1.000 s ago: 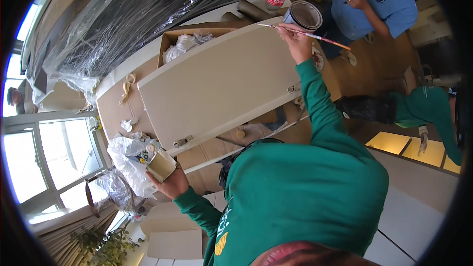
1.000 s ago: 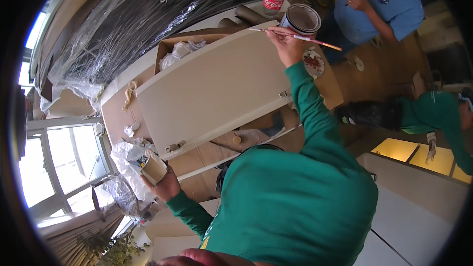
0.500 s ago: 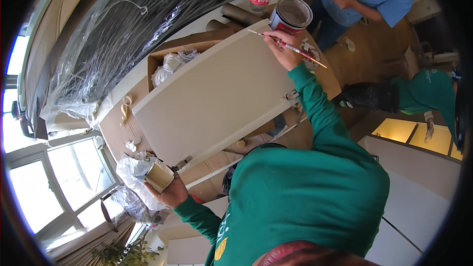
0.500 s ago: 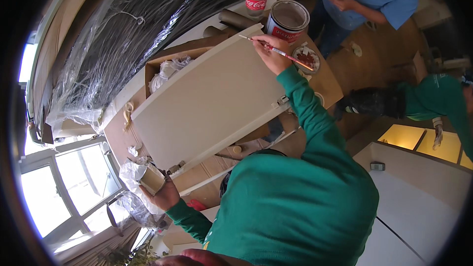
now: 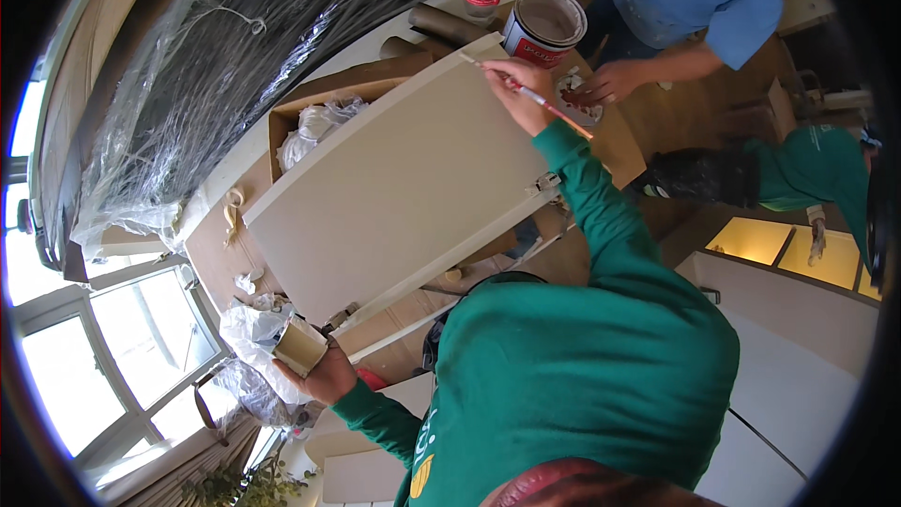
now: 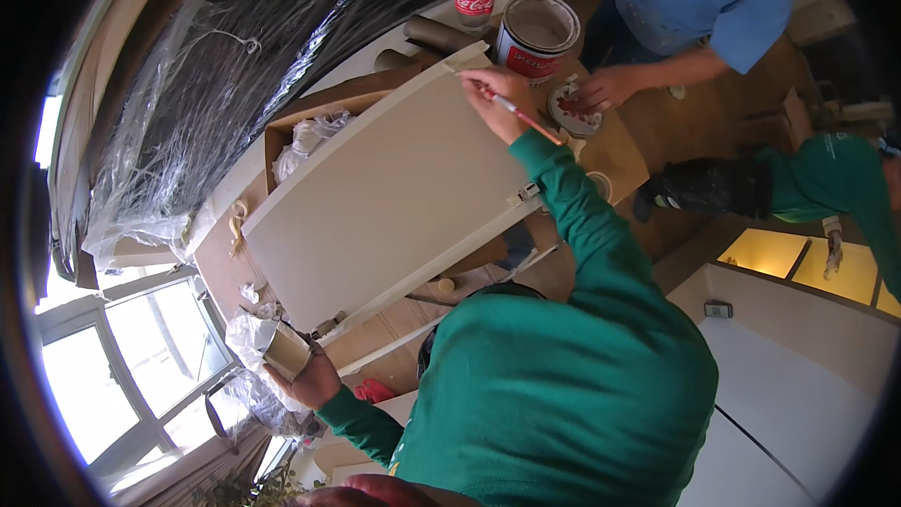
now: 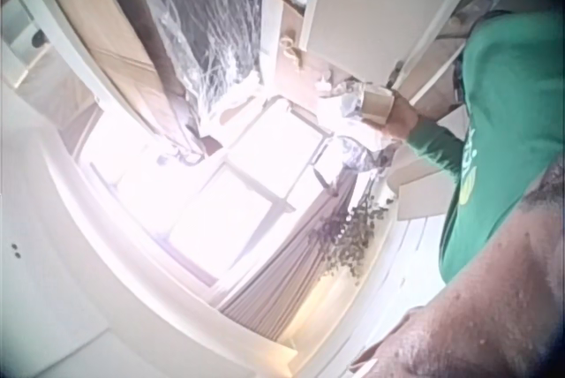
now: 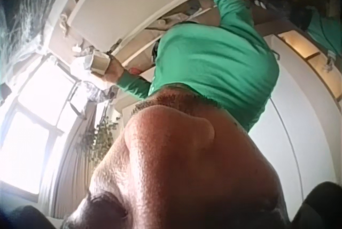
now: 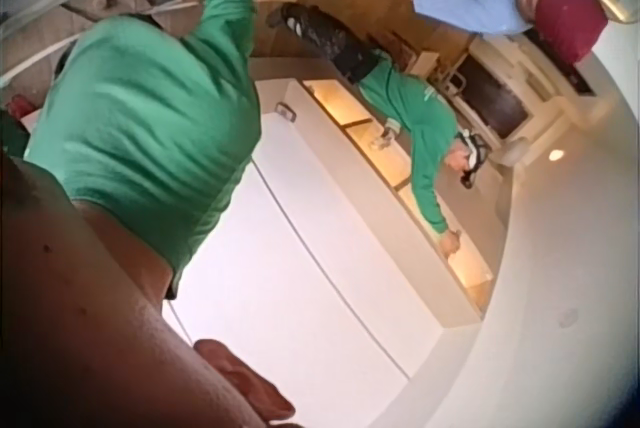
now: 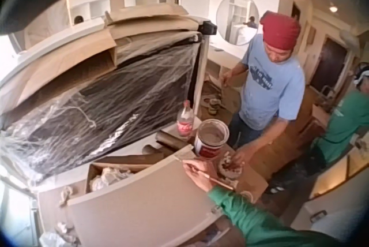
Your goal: The person paints the edge of a cabinet door using a small brush, dips the brush into a small container of paint, and applies white tape along the top edge of the door.
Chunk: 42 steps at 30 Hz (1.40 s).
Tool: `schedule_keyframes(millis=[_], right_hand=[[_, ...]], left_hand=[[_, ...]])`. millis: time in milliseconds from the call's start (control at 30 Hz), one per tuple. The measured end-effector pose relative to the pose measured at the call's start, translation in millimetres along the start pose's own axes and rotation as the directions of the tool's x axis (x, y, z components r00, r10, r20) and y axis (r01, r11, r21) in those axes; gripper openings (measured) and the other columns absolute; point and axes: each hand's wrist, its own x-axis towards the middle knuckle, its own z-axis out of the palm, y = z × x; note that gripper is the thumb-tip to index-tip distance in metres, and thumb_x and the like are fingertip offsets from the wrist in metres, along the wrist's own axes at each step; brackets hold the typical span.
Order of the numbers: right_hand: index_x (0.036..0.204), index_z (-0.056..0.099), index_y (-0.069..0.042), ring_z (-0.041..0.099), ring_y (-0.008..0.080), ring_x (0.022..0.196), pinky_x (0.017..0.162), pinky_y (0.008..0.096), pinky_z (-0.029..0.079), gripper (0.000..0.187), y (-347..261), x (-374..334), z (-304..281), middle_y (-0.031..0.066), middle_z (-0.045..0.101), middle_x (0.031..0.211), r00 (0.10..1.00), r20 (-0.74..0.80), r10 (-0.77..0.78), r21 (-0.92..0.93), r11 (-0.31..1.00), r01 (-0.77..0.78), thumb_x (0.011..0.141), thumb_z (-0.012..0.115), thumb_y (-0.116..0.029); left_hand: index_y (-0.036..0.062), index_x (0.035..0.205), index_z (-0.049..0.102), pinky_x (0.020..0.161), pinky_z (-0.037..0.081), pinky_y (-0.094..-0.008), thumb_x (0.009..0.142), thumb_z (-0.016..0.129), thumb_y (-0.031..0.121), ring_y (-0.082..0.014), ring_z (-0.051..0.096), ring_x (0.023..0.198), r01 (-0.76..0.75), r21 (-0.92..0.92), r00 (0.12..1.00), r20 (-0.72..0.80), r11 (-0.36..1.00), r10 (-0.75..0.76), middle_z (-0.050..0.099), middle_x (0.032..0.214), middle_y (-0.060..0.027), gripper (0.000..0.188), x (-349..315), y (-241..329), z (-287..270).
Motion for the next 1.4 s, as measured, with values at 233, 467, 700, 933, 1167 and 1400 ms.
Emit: schedule_keyframes(millis=[233, 467, 700, 933, 1167, 1400], right_hand=[[0.098, 0.074, -0.004, 0.068, 0.0229, 0.068, 0.063, 0.0320, 0.053, 0.015, 2.4, 12.1, -7.4, 0.0134, 0.070, 0.082, 0.999, -0.032, -0.019, -0.091, 0.996, 0.016, 0.085, 0.070, -0.011], [0.096, 0.074, -0.004, 0.068, 0.0289, 0.071, 0.064, 0.0356, 0.053, 0.015, 4.1, 21.6, -14.7, 0.0156, 0.069, 0.079, 0.998, -0.032, -0.051, -0.123, 0.991, 0.046, 0.087, 0.068, -0.014], [0.096, 0.074, -0.004, 0.068, 0.0285, 0.069, 0.063, 0.0354, 0.052, 0.015, 9.0, 23.5, -18.7, 0.0156, 0.069, 0.079, 0.996, -0.001, -0.089, -0.133, 0.987, 0.088, 0.086, 0.069, -0.014], [0.094, 0.074, -0.003, 0.067, 0.0298, 0.068, 0.062, 0.0363, 0.051, 0.013, 8.0, 25.0, -22.4, 0.0157, 0.068, 0.077, 0.992, -0.005, -0.122, -0.187, 0.975, 0.119, 0.085, 0.069, -0.012], [0.100, 0.074, -0.001, 0.066, 0.0219, 0.068, 0.064, 0.0324, 0.051, 0.016, 14.2, 29.5, -27.4, 0.0137, 0.069, 0.080, 0.992, -0.078, -0.102, -0.193, 0.977, 0.085, 0.086, 0.070, -0.008], [0.097, 0.074, -0.003, 0.068, 0.0299, 0.073, 0.066, 0.0377, 0.052, 0.016, 21.8, 29.1, -24.9, 0.0159, 0.070, 0.083, 0.989, -0.100, -0.107, -0.179, 0.980, 0.088, 0.084, 0.071, -0.011]], left_hand=[[0.0058, 0.140, 0.052, 0.108, 0.043, -0.0468, 0.102, 0.050, 0.044, -0.0302, 0.055, 0.129, 0.038, -0.001, 0.996, 0.076, 0.999, -0.037, 0.056, 0.142, -0.0142, 0.054, -4.2, 3.8, -5.1], [0.0040, 0.140, 0.052, 0.106, 0.046, -0.0454, 0.103, 0.048, 0.047, -0.0289, 0.056, 0.129, 0.049, 0.000, 0.991, 0.122, 0.999, -0.049, 0.056, 0.143, -0.0148, 0.057, -3.3, 4.1, -11.2], [0.0061, 0.139, 0.053, 0.103, 0.049, -0.0447, 0.104, 0.047, 0.047, -0.0285, 0.058, 0.126, 0.034, 0.027, 0.993, 0.116, 0.999, -0.037, 0.057, 0.141, -0.0143, 0.054, -4.4, 1.5, -11.0], [0.0072, 0.139, 0.054, 0.103, 0.048, -0.0445, 0.104, 0.046, 0.046, -0.0278, 0.058, 0.126, 0.034, 0.026, 0.996, 0.076, 0.999, -0.035, 0.058, 0.141, -0.0136, 0.053, -2.5, 0.7, -12.6], [0.0074, 0.139, 0.054, 0.102, 0.048, -0.0434, 0.104, 0.047, 0.046, -0.0273, 0.059, 0.124, 0.041, 0.031, 0.993, 0.107, 0.999, -0.044, 0.059, 0.139, -0.0126, 0.053, -2.6, 1.8, -13.0], [0.0065, 0.140, 0.053, 0.101, 0.050, -0.0425, 0.104, 0.046, 0.046, -0.0272, 0.059, 0.124, 0.047, 0.016, 0.994, 0.099, 0.999, -0.049, 0.059, 0.139, -0.0133, 0.053, -4.6, 1.0, -12.0]])
